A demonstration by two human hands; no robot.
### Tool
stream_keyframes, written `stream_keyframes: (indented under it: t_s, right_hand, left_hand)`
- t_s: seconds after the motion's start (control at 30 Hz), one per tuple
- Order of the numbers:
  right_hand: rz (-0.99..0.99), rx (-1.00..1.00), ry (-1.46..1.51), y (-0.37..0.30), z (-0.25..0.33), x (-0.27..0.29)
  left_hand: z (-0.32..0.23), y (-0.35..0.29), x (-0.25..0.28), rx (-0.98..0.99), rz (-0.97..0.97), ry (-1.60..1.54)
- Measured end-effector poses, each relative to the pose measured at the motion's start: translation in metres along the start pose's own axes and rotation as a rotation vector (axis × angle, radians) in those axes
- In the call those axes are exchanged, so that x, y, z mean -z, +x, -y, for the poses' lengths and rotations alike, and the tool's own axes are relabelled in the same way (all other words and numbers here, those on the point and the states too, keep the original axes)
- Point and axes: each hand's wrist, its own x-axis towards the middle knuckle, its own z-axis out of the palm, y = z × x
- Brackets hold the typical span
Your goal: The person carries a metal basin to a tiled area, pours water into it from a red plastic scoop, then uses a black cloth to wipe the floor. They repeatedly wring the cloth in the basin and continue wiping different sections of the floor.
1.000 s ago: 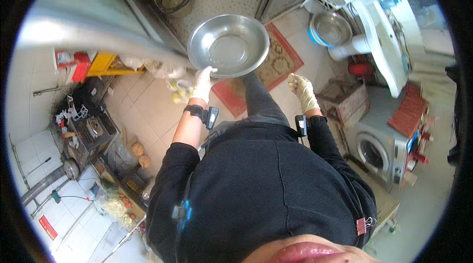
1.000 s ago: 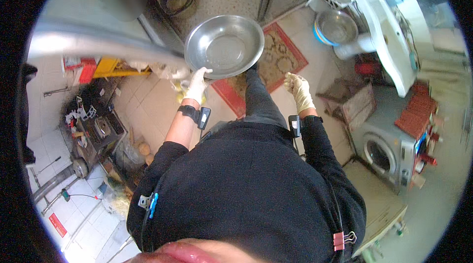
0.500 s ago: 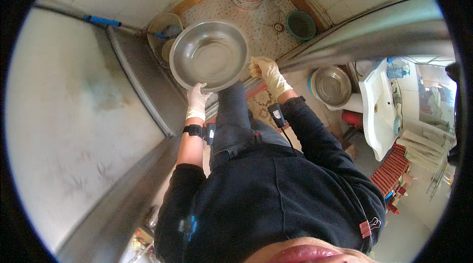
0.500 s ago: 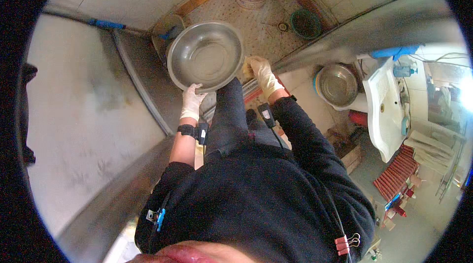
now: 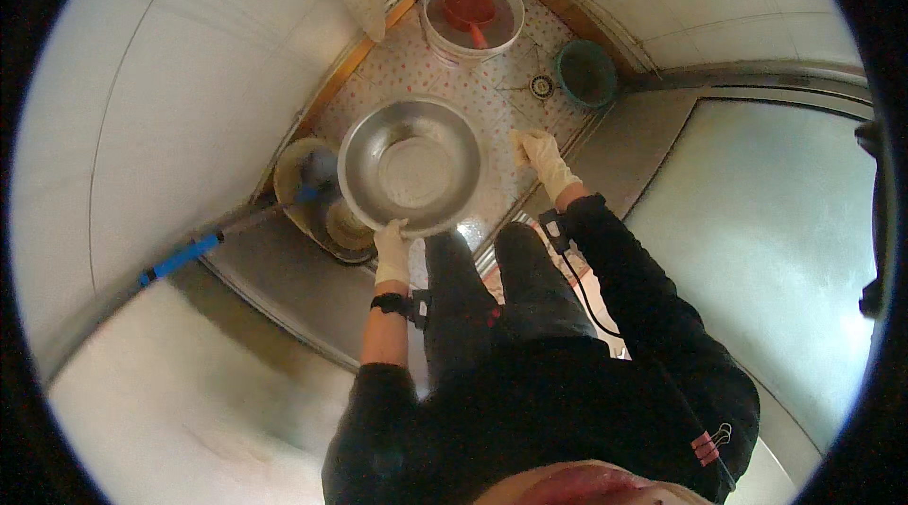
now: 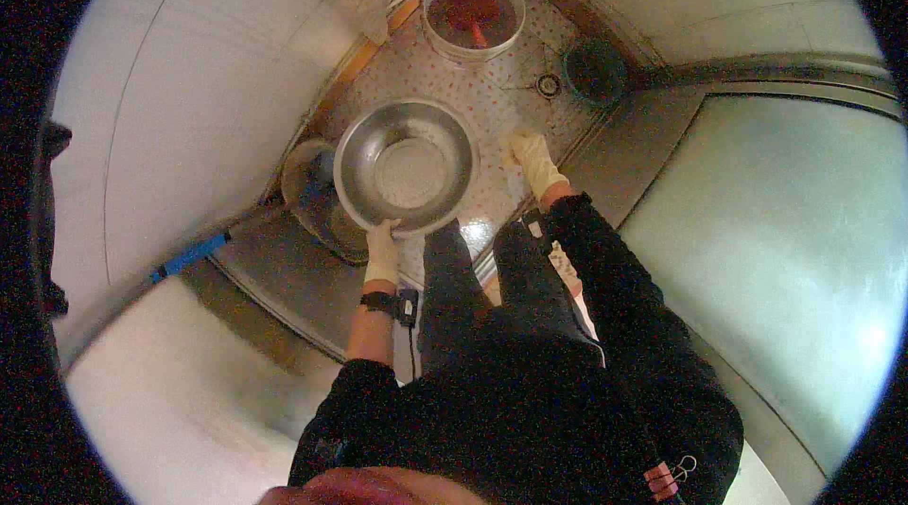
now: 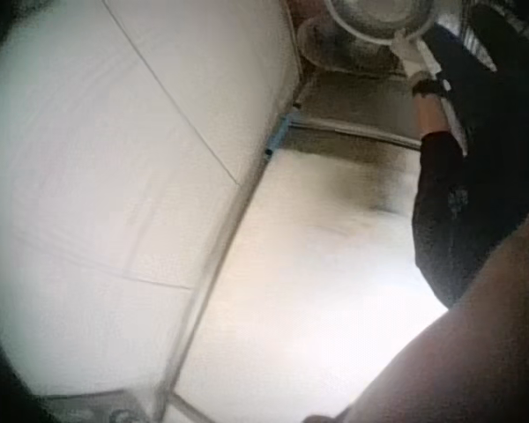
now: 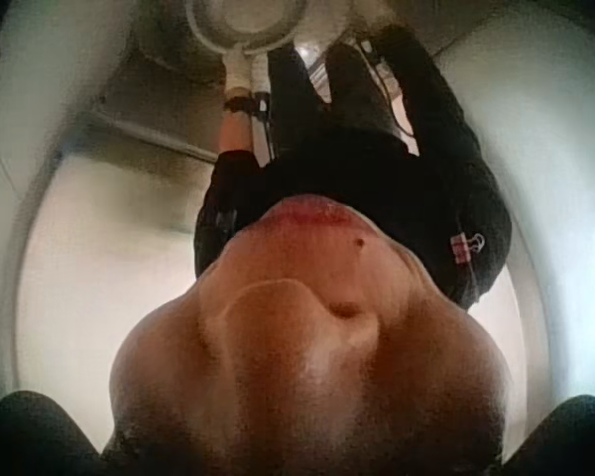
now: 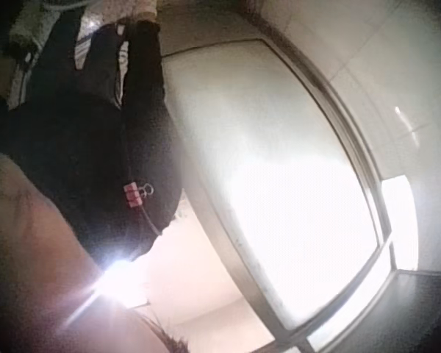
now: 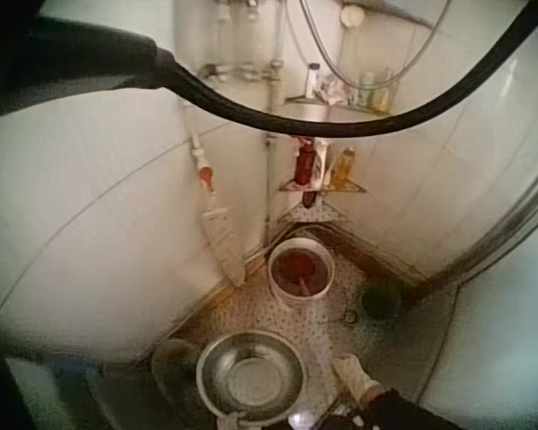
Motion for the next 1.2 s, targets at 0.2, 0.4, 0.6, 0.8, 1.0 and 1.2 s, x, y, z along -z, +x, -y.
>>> stream_keyframes:
  t_s: [0.2,0.4,0.6,0.8,1.0,1.2]
  right_hand:
    - [-0.191,0.560,-0.507,0.114,0.060,-0.005]
    - [-0.036,0.314,-0.766,0.235,0.091,-0.004]
    - [-0.168,0.205,-1.009,0.327,0.086,-0.031]
    - [-0.181,-0.077,-0.804,0.368,0.072,-0.047]
    - [0.058,0.222,-0.912,0.406,0.045,-0.044]
    - [0.330,0.081,-0.403,0.423,0.042,-0.013]
  left_hand:
    - [0.024,0.068,0.011,0.076,0.080,-0.036]
    - [0.032,0.091,0.003,0.090,0.049,-0.134]
    - [0.007,0.122,-0.018,1.020,-0.168,-1.166]
    - [0.000,0.142,-0.044,1.056,-0.161,-1.167]
    - [-0.024,0.155,-0.059,0.958,-0.183,-1.277]
    - [-0.031,0.155,-0.055,0.988,-0.142,-0.996]
